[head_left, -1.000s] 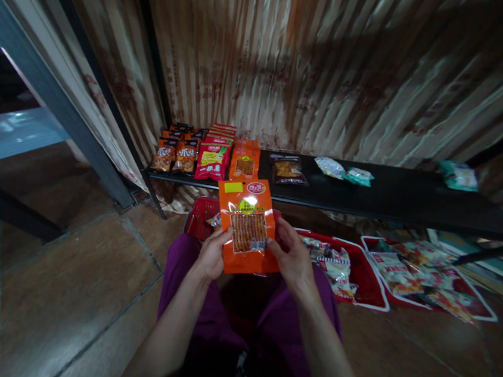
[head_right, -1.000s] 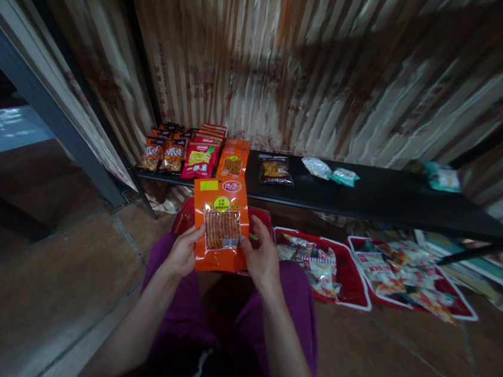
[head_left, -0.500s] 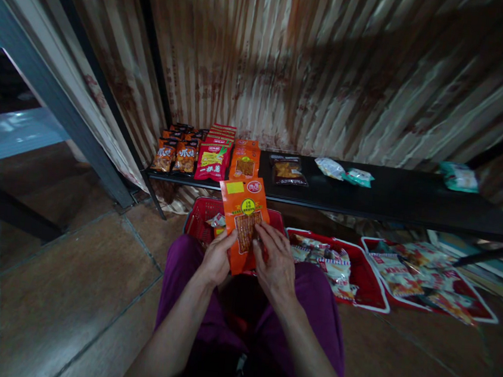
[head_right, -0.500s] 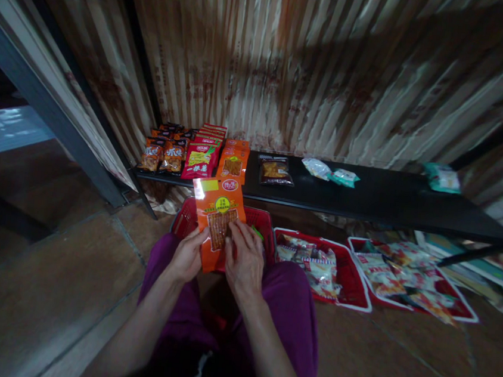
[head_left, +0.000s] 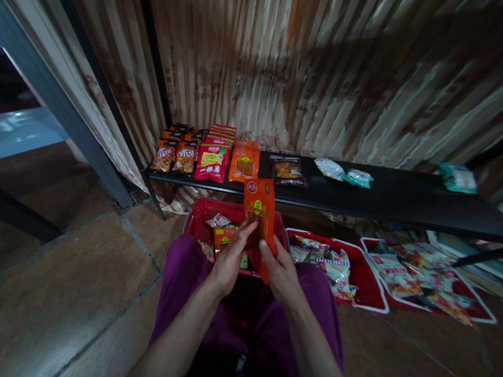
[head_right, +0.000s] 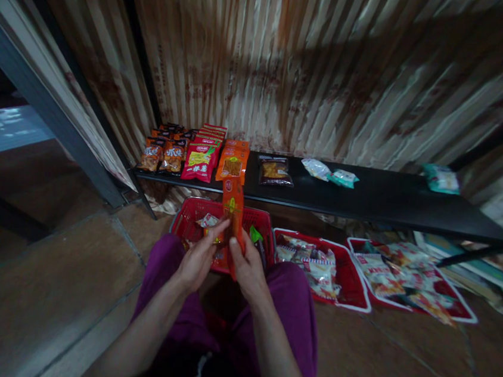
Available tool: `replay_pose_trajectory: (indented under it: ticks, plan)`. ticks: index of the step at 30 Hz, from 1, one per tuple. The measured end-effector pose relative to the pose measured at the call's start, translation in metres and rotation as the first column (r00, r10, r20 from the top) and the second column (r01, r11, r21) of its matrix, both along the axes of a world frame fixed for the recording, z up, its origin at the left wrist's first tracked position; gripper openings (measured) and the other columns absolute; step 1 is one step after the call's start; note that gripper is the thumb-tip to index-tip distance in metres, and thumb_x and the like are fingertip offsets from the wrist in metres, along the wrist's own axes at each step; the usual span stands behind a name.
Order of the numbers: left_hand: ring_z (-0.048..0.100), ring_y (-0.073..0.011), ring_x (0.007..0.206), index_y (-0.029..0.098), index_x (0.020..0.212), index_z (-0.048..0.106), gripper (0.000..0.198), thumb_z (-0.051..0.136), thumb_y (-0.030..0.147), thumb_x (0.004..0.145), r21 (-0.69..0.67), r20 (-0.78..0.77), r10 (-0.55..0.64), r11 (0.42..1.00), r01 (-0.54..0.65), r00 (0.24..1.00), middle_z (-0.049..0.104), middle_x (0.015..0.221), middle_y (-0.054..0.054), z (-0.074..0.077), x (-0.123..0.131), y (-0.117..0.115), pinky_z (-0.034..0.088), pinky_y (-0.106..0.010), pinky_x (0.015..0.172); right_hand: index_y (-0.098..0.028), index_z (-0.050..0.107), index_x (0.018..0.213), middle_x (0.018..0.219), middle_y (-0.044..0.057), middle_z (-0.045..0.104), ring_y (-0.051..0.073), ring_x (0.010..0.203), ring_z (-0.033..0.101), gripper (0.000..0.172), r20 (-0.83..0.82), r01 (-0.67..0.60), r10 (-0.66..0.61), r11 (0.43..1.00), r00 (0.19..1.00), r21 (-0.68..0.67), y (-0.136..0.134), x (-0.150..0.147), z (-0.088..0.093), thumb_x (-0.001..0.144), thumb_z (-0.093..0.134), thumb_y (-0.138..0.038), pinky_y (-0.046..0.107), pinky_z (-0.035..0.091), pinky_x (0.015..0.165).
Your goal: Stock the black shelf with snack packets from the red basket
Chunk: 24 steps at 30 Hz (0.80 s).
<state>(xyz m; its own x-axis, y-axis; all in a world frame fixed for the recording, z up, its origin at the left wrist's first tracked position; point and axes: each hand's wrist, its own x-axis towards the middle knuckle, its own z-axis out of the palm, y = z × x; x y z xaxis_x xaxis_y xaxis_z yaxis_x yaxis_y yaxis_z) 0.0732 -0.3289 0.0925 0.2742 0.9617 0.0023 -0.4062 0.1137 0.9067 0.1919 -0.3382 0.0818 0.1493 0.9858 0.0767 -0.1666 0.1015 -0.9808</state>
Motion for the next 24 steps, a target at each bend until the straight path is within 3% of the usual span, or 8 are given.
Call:
replay_pose_trajectory:
  ticks: [4,8,11,15,18,21,24]
  plan:
    - [0.037,-0.0242,0.132,0.024,0.107,0.068,0.031,0.063,0.034,0.078,0.022,-0.028,0.095,0.995,-0.095,0.995,0.05,0.137,-0.005,0.006,-0.004,0.002,0.028,-0.036,0.108,-0.024,0.067,0.096,0.1,0.004,0.073,0.028,0.101,0.064,0.032,-0.327,0.074,-0.138,0.977,0.935,-0.199,-0.001,0.004,0.006,0.071,0.072,-0.043,0.047,0.051,0.089]
    - [0.058,-0.0225,0.106,0.019,0.091,0.072,0.022,0.068,0.027,0.071,-0.083,-0.089,0.34,0.934,-0.347,0.936,0.068,0.107,-0.007,-0.002,-0.009,0.012,0.038,-0.033,0.097,-0.024,0.068,0.084,0.084,0.002,0.074,0.028,0.085,0.069,0.023,-0.393,0.068,-0.18,0.957,0.902,-0.282,-0.004,0.013,0.014,0.068,0.075,-0.039,0.044,0.057,0.077]
    - [0.06,-0.0207,0.098,0.018,0.092,0.071,0.024,0.068,0.029,0.071,-0.158,-0.135,0.398,0.895,-0.416,0.907,0.07,0.099,-0.007,-0.009,-0.015,0.019,0.041,-0.032,0.092,-0.024,0.067,0.085,0.082,0.003,0.074,0.027,0.081,0.07,0.022,-0.395,0.046,-0.16,0.958,0.905,-0.282,-0.004,0.019,0.016,0.069,0.074,-0.037,0.043,0.058,0.073]
    - [0.06,-0.0221,0.102,0.019,0.099,0.07,0.032,0.067,0.038,0.073,-0.225,0.013,0.234,0.948,-0.225,0.972,0.068,0.109,-0.007,-0.005,-0.019,0.022,0.043,-0.033,0.089,-0.02,0.067,0.09,0.085,0.004,0.074,0.027,0.082,0.07,0.025,-0.413,0.019,-0.146,0.955,0.899,-0.296,-0.003,0.024,0.017,0.07,0.073,-0.035,0.042,0.057,0.076]
    - [0.062,-0.0226,0.1,0.018,0.096,0.07,0.033,0.07,0.037,0.069,-0.247,0.139,0.119,0.966,-0.082,0.983,0.07,0.104,-0.007,0.001,-0.017,0.021,0.044,-0.033,0.09,-0.019,0.067,0.094,0.09,0.005,0.074,0.027,0.087,0.069,0.028,-0.424,-0.041,-0.093,0.954,0.901,-0.297,-0.004,0.024,0.018,0.072,0.072,-0.034,0.042,0.056,0.08]
    - [0.065,-0.0226,0.09,0.016,0.092,0.07,0.034,0.075,0.033,0.063,-0.259,0.148,0.049,0.966,-0.009,0.988,0.072,0.091,-0.007,0.004,-0.012,0.019,0.046,-0.034,0.086,-0.019,0.066,0.093,0.09,0.005,0.074,0.027,0.087,0.069,0.026,-0.422,-0.078,-0.068,0.944,0.904,-0.321,-0.005,0.024,0.02,0.072,0.071,-0.034,0.043,0.055,0.081]
    - [0.066,-0.021,0.079,0.015,0.089,0.07,0.034,0.077,0.033,0.061,-0.266,0.153,0.057,0.964,-0.014,0.987,0.072,0.082,-0.005,0.002,-0.01,0.017,0.047,-0.034,0.079,-0.019,0.066,0.091,0.09,0.006,0.074,0.026,0.085,0.069,0.025,-0.392,-0.082,-0.063,0.936,0.918,-0.341,-0.004,0.023,0.021,0.072,0.071,-0.036,0.043,0.055,0.079]
